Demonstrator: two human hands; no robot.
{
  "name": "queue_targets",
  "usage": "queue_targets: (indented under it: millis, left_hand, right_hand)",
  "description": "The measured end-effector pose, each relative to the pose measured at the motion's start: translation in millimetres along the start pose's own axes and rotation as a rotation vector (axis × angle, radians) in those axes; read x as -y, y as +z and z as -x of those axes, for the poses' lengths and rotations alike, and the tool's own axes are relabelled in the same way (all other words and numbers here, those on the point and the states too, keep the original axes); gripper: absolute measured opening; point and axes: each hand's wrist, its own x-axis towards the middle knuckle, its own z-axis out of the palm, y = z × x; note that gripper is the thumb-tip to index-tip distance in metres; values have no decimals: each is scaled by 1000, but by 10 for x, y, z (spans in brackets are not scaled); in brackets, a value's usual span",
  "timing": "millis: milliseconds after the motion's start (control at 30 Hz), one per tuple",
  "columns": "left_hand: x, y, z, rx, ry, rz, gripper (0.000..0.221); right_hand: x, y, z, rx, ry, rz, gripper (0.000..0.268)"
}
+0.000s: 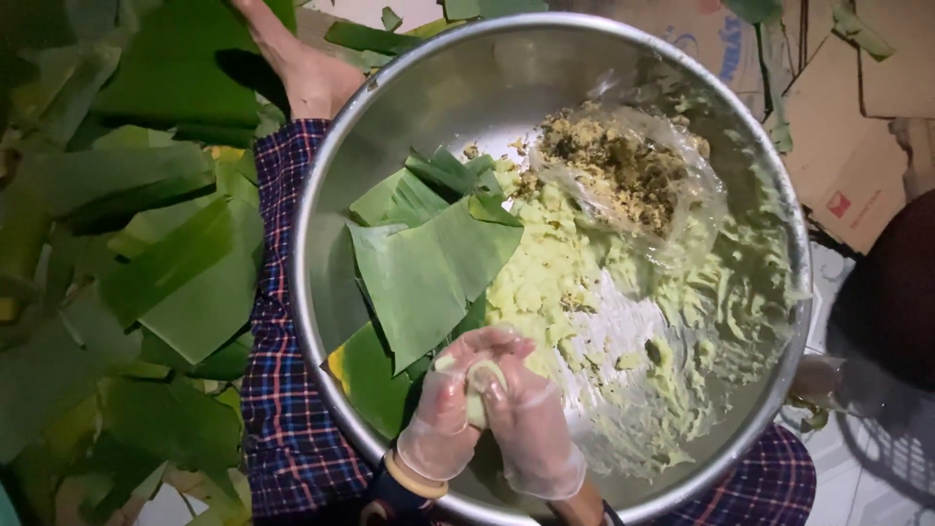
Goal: A person sitting on the floor portions out dough from a large metal bowl and wraps each portion in a piece of banana leaf.
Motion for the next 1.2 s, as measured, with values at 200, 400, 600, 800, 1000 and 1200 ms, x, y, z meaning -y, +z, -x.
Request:
queue_targets:
  millis: [200,400,600,800,1000,1200]
  left_hand:
    - [-258,321,2,-224,-35,-152,70]
    - [-110,0,68,-169,-329,-219,53]
    - [-78,-269,99,-547,-247,-193,33]
    - [53,-478,110,-206,-52,-136,21]
    - [-44,-335,46,-494,-409,-202,44]
    - [149,-636,94,-382,-536,219,85]
  right_hand:
    - [115,-516,-46,149,101,-163,52]
    - [-13,-591,-115,30,65,-491,17]
    - [-127,-1234,-345,305,24,448,51]
    - [-337,-1517,-1441,-254,-366,752,9]
    - [-782,-1455,-2564,-128,116,1429,25]
    - [-1072,-1538,-2550,-198,-153,1478,5]
